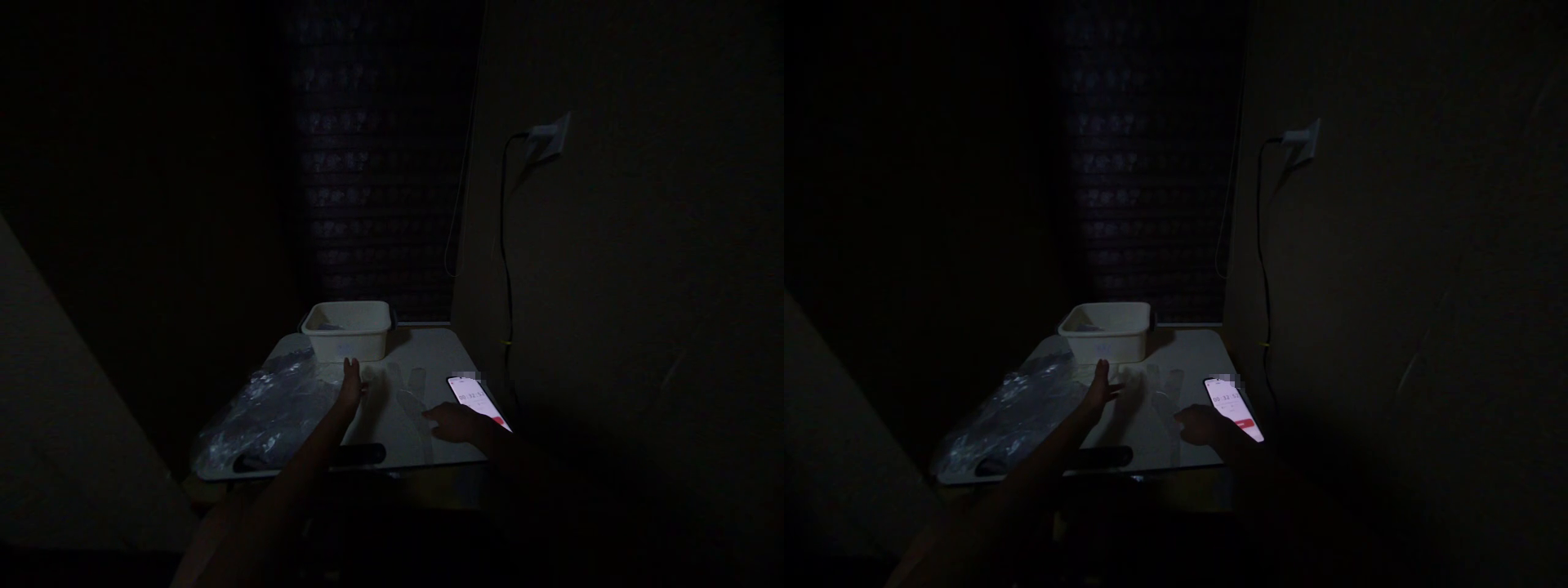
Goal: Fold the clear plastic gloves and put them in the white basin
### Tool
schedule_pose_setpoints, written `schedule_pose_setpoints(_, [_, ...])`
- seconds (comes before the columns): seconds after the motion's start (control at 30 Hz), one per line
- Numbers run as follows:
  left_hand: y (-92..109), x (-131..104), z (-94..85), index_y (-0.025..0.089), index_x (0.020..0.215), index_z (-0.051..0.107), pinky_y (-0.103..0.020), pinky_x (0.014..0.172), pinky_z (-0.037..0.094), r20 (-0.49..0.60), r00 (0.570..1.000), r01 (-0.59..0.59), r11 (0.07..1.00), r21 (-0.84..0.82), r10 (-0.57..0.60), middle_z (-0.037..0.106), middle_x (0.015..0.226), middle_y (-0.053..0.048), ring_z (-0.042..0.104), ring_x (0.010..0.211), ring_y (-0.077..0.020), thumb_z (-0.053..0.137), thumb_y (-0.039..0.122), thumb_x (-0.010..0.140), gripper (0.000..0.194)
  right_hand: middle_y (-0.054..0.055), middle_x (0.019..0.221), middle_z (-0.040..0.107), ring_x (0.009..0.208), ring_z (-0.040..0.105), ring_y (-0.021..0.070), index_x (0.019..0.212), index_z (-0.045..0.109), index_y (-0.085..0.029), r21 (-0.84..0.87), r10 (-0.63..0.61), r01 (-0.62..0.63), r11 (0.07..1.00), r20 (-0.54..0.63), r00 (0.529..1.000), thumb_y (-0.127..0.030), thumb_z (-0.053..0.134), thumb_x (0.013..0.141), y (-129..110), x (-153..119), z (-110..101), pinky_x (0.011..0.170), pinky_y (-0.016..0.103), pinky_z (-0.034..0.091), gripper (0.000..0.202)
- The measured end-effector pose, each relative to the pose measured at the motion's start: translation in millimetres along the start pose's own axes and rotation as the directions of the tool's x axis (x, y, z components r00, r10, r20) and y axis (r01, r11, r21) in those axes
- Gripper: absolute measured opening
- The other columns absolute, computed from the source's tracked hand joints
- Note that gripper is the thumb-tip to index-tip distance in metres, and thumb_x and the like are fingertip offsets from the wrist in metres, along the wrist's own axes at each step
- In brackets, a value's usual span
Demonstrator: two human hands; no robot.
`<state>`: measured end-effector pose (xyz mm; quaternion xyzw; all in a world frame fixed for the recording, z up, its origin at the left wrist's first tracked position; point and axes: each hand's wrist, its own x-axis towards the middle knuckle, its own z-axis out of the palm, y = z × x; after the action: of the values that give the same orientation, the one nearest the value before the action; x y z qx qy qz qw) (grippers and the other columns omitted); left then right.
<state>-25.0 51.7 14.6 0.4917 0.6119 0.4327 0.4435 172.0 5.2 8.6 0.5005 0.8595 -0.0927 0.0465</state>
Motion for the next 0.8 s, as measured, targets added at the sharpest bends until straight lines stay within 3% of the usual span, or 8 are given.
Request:
schedule_pose_setpoints(0.1, [2.4,-5.2,4.3,0.019,0.119,-0.006,-0.027,0.063,0.04,0.132,0.991,0.01,0.988,-0.152,0.01,0.009,0.126,-0.012,0.053,0.08,-0.0148,0.002,0.045,0.076,0.051,0.009,0.107,0.046,0.096,0.042,0.0208,0.108,0.041,-0.016,-0.009,-0.024,0.024,1.0,0.02,0.999,-0.025,0.041,0.066,-0.3,0.4,0.1,0.077,0.031,0.035,0.043])
schedule_pose_setpoints(0.2, [4.7,-4.7,6.8,0.016,0.119,0.006,-0.028,0.064,0.04,0.259,0.962,-0.028,0.978,-0.207,0.082,0.026,0.12,-0.013,0.054,0.075,-0.0143,0.001,0.044,0.076,0.051,0.008,0.107,0.046,0.095,0.043,0.0202,0.107,0.042,-0.017,-0.008,0.003,-0.003,1.0,0.025,1.0,-0.025,0.041,0.066,-1.0,0.7,-1.0,0.076,0.031,0.036,0.042])
schedule_pose_setpoints(0.33, [2.7,0.3,1.1,0.005,0.108,0.031,-0.03,0.068,0.038,0.303,0.948,-0.138,0.982,0.128,0.094,0.047,0.101,-0.016,0.053,0.078,-0.0162,-0.005,0.036,0.077,0.057,0.006,0.104,0.049,0.093,0.044,0.0195,0.1,0.048,-0.019,-0.011,0.013,-0.013,1.0,-0.027,1.0,-0.025,0.039,0.066,-0.3,3.7,-6.6,0.074,0.03,0.036,0.036])
schedule_pose_setpoints(0.4, [-5.0,-0.2,-6.0,0.005,0.101,0.041,-0.03,0.073,0.036,0.321,0.925,-0.333,0.843,0.423,0.204,0.05,0.097,-0.015,0.049,0.084,-0.0184,0.008,0.035,0.078,0.05,0.005,0.103,0.05,0.092,0.045,0.0188,0.099,0.049,-0.02,-0.007,0.02,-0.021,1.0,-0.067,0.998,-0.023,0.037,0.067,0.5,7.1,-10.7,0.074,0.03,0.036,0.034])
schedule_pose_setpoints(0.47, [-16.8,-3.8,-13.6,0.009,0.102,0.042,-0.032,0.078,0.031,0.432,0.848,-0.529,0.533,0.66,0.308,0.048,0.102,-0.013,0.044,0.092,-0.0207,0.027,0.031,0.075,0.038,0.004,0.103,0.05,0.092,0.045,0.0179,0.099,0.049,-0.021,-0.001,0.035,-0.036,0.999,-0.096,0.995,-0.021,0.035,0.067,1.0,11.8,-13.9,0.073,0.03,0.037,0.035])
schedule_pose_setpoints(0.57, [-35.8,-11.2,-20.4,0.014,0.114,0.029,-0.036,0.077,0.031,0.528,0.79,-0.597,0.193,0.779,0.313,0.035,0.116,-0.013,0.034,0.102,-0.0228,0.032,0.024,0.072,0.043,0.004,0.105,0.049,0.093,0.045,0.0171,0.103,0.045,-0.022,0.007,0.051,-0.051,0.999,-0.096,0.994,-0.017,0.034,0.067,0.1,21.9,-13.4,0.072,0.028,0.037,0.038])
schedule_pose_setpoints(0.67, [-48.9,-15.7,-19.8,0.018,0.116,0.025,-0.042,0.075,0.03,0.516,0.791,-0.563,0.062,0.824,0.328,0.025,0.122,-0.011,0.024,0.107,-0.0259,0.028,0.028,0.074,0.044,0.008,0.103,0.049,0.088,0.048,0.0192,0.114,0.032,-0.024,-0.018,0.069,-0.07,0.997,-0.044,0.997,-0.015,0.033,0.067,-3.8,36.0,-6.7,0.066,0.03,0.039,0.048])
schedule_pose_setpoints(0.8, [-55.0,-17.2,-17.7,0.02,0.116,0.025,-0.054,0.075,0.021,0.457,0.813,-0.49,0.0,0.872,0.359,0.021,0.123,-0.011,0.019,0.108,-0.0305,0.028,0.033,0.074,0.044,0.01,0.094,0.054,0.078,0.053,0.0233,0.118,0.016,-0.029,-0.112,0.063,-0.064,0.992,-0.009,0.998,-0.018,0.036,0.066,-12.7,54.0,2.7,0.056,0.034,0.04,0.057])
